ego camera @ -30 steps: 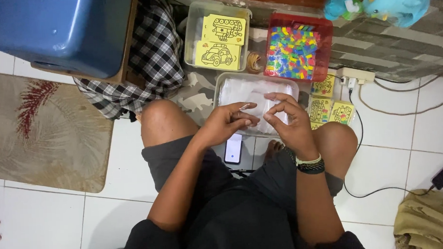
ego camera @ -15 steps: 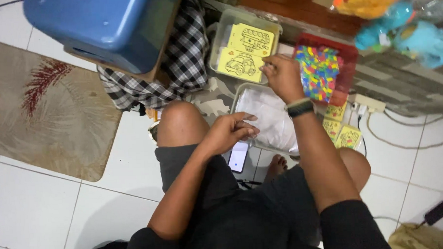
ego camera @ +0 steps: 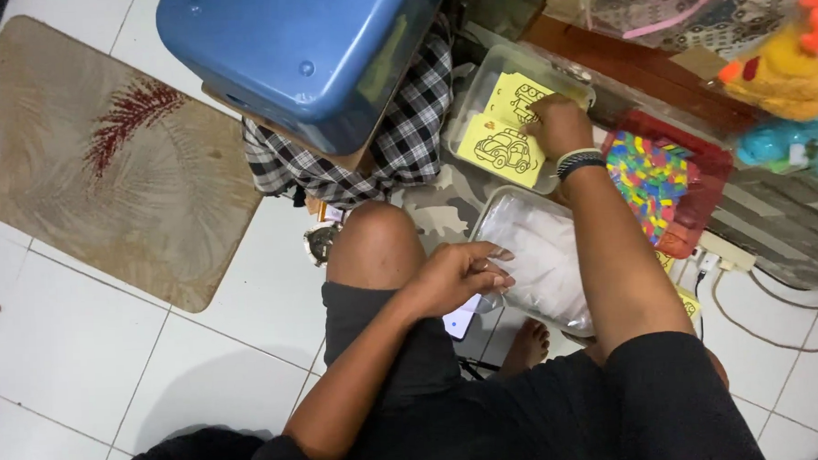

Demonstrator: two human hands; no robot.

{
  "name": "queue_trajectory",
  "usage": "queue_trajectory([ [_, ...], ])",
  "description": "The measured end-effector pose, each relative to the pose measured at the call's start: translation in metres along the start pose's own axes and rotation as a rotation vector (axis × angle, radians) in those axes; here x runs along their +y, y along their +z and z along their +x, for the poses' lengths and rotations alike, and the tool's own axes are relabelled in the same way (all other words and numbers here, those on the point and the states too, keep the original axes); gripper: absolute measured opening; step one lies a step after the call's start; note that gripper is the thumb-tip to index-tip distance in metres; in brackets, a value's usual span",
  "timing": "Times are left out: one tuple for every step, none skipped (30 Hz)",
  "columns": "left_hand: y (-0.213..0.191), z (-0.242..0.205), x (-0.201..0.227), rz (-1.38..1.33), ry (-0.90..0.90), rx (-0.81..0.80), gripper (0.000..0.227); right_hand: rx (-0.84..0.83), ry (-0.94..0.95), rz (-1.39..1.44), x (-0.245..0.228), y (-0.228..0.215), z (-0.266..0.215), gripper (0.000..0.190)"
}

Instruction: The person applies small pieces of colorful tape to yellow cartoon drawings of a fish, a train, and a car by hand.

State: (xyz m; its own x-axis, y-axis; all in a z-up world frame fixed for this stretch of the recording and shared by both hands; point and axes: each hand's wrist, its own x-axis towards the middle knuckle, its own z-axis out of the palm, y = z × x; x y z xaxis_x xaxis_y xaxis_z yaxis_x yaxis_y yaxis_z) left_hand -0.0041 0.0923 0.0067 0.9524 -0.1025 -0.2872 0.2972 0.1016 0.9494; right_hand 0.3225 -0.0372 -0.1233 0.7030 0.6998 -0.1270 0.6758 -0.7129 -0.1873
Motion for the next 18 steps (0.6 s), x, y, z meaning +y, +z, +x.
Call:
queue_trajectory([
  [-0.001, 0.000, 0.000, -0.004, -0.005, 0.001, 0.034, -0.006, 0.000, 0.001, 0.003, 0.002, 0.001, 0.036],
  [-0.001, 0.001, 0.000, -0.038, 0.001, 0.009, 0.035, -0.008, 0.024, 0.036, 0.009, 0.002, 0.002, 0.026],
  [-0.001, 0.002, 0.000, -0.073, 0.006, 0.016, 0.037, -0.010, 0.049, 0.072, 0.015, 0.001, 0.003, 0.020],
  [-0.002, 0.004, 0.000, -0.076, 0.010, 0.014, 0.037, -0.009, 0.050, 0.066, 0.017, 0.002, 0.001, 0.020],
  [-0.003, 0.006, -0.001, -0.046, 0.024, 0.028, 0.037, 0.072, 0.025, 0.062, 0.019, 0.003, -0.001, 0.019],
  [-0.004, 0.007, -0.002, -0.016, 0.034, 0.043, 0.037, 0.152, -0.003, 0.061, 0.020, 0.006, -0.003, 0.017],
  [-0.004, 0.007, -0.002, -0.018, 0.036, 0.043, 0.037, 0.151, -0.004, 0.058, 0.011, -0.004, -0.012, 0.017],
  [-0.004, 0.007, -0.003, -0.023, 0.047, 0.054, 0.037, 0.326, -0.073, 0.052, 0.001, -0.014, -0.021, 0.012],
  [-0.004, 0.007, -0.004, -0.028, 0.058, 0.066, 0.038, 0.501, -0.142, 0.046, -0.008, -0.023, -0.031, 0.008],
  [-0.006, 0.006, -0.005, -0.026, 0.052, 0.061, 0.038, 0.499, -0.135, 0.049, -0.010, -0.027, -0.043, 0.008],
  [-0.007, 0.006, -0.007, -0.069, 0.043, 0.076, 0.040, 0.568, -0.106, 0.082, -0.012, -0.032, -0.056, 0.008],
  [-0.008, 0.006, -0.007, -0.107, 0.035, 0.083, 0.041, 0.642, -0.068, 0.113, -0.013, -0.037, -0.070, 0.008],
  [-0.007, 0.005, -0.009, -0.099, 0.029, 0.071, 0.041, 0.645, -0.052, 0.115, -0.024, -0.048, -0.091, 0.008],
  [-0.007, 0.006, -0.009, -0.156, 0.031, 0.079, 0.040, 0.684, -0.002, 0.284, -0.035, -0.059, -0.113, 0.009],
  [-0.006, 0.006, -0.010, -0.213, 0.032, 0.088, 0.040, 0.724, 0.048, 0.453, -0.045, -0.069, -0.134, 0.011],
  [-0.005, 0.006, -0.009, -0.203, 0.024, 0.069, 0.040, 0.734, 0.069, 0.453, -0.054, -0.076, -0.157, 0.011],
  [-0.004, 0.006, -0.009, -0.204, 0.038, 0.090, 0.039, 0.664, 0.180, 0.541, -0.063, -0.081, -0.179, 0.010],
  [-0.002, 0.005, -0.009, -0.208, 0.048, 0.113, 0.039, 0.587, 0.290, 0.632, -0.072, -0.086, -0.203, 0.015],
])
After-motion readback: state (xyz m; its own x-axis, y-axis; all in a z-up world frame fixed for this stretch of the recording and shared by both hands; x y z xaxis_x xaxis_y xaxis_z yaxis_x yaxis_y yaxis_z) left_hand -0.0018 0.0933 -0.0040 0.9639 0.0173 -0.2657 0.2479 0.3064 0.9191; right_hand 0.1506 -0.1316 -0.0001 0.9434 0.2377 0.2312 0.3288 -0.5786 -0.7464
